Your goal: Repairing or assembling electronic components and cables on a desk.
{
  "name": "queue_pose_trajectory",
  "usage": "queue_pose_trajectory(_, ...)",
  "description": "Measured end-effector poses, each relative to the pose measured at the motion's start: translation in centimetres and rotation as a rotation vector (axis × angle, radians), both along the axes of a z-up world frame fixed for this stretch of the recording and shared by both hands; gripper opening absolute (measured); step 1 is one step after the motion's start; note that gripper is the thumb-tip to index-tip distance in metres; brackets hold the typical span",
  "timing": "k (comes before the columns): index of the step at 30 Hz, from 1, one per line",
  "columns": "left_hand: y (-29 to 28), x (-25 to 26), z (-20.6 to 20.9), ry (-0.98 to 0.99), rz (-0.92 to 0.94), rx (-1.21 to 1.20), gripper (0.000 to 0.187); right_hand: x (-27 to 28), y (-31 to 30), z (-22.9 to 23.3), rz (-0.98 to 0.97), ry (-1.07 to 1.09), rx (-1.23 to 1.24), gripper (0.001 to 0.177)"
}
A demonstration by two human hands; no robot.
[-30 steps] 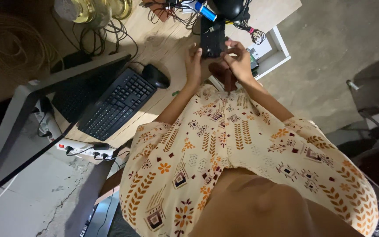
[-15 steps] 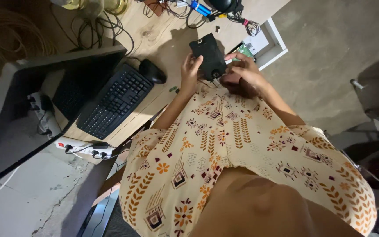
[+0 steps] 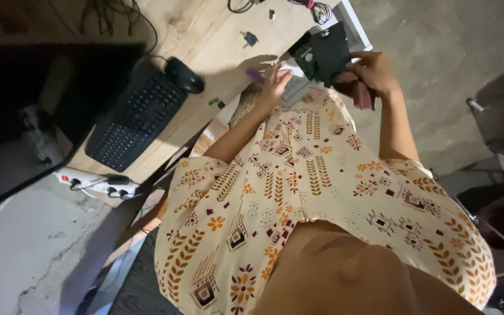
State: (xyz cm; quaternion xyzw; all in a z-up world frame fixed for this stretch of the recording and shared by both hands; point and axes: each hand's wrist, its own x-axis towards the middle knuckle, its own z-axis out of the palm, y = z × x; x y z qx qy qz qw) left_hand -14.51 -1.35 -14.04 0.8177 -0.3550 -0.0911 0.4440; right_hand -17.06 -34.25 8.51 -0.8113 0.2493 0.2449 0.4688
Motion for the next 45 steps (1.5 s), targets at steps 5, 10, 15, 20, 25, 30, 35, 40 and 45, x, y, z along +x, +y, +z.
queue_pose_trajectory(5, -3.2, 0.1, 1.8, 0.782, 0.108, 0.23, 0.058, 0.1, -1.3, -6.8, 0.076, -0.062, -0.314, 0.035)
queue_pose_trajectory(10, -5.7, 1.0, 6.3, 1.07, 0.266, 0.406, 0.077, 3.1, 0.2, -9.2, 0.175, -0.066, -0.567, 0.034)
queue_pose_trajectory(15, -2.2, -1.7, 6.1, 0.297, 0.116, 0.279, 0.055, 1.6, -0.2, -20.9, 0.475, 0.0, -0.882, 0.027)
queue_pose_trajectory(20, 0.0, -2.4, 9.2, 0.33, 0.294, 0.196, 0.045, 3.3, 0.2, -19.2, 0.405, 0.046, -0.763, 0.021)
queue_pose_trajectory(25, 0.4, -3.3, 11.2, 0.41, 0.47, 0.187, 0.044, 4.2, 0.4, -18.3, 0.446, -0.118, -0.762, 0.027)
queue_pose_trajectory(30, -0.7, -3.0, 13.5, 0.4, 0.435, 0.17, 0.047, 4.0, 0.9, -19.2, 0.518, 0.076, -0.859, 0.021)
queue_pose_trajectory(35, -1.4, -3.4, 13.4, 0.415, 0.461, 0.172, 0.047, 4.0, 0.0, -19.8, 0.558, -0.026, -0.833, 0.017)
queue_pose_trajectory(40, -1.9, -3.4, 14.4, 0.48, 0.462, 0.187, 0.046, 4.7, 0.7, -17.8, 0.542, 0.384, -0.753, 0.05)
queue_pose_trajectory(45, -1.8, -4.4, 14.5, 0.403, 0.494, 0.151, 0.043, 3.7, -0.5, -14.1, 0.382, -0.246, -0.602, 0.035)
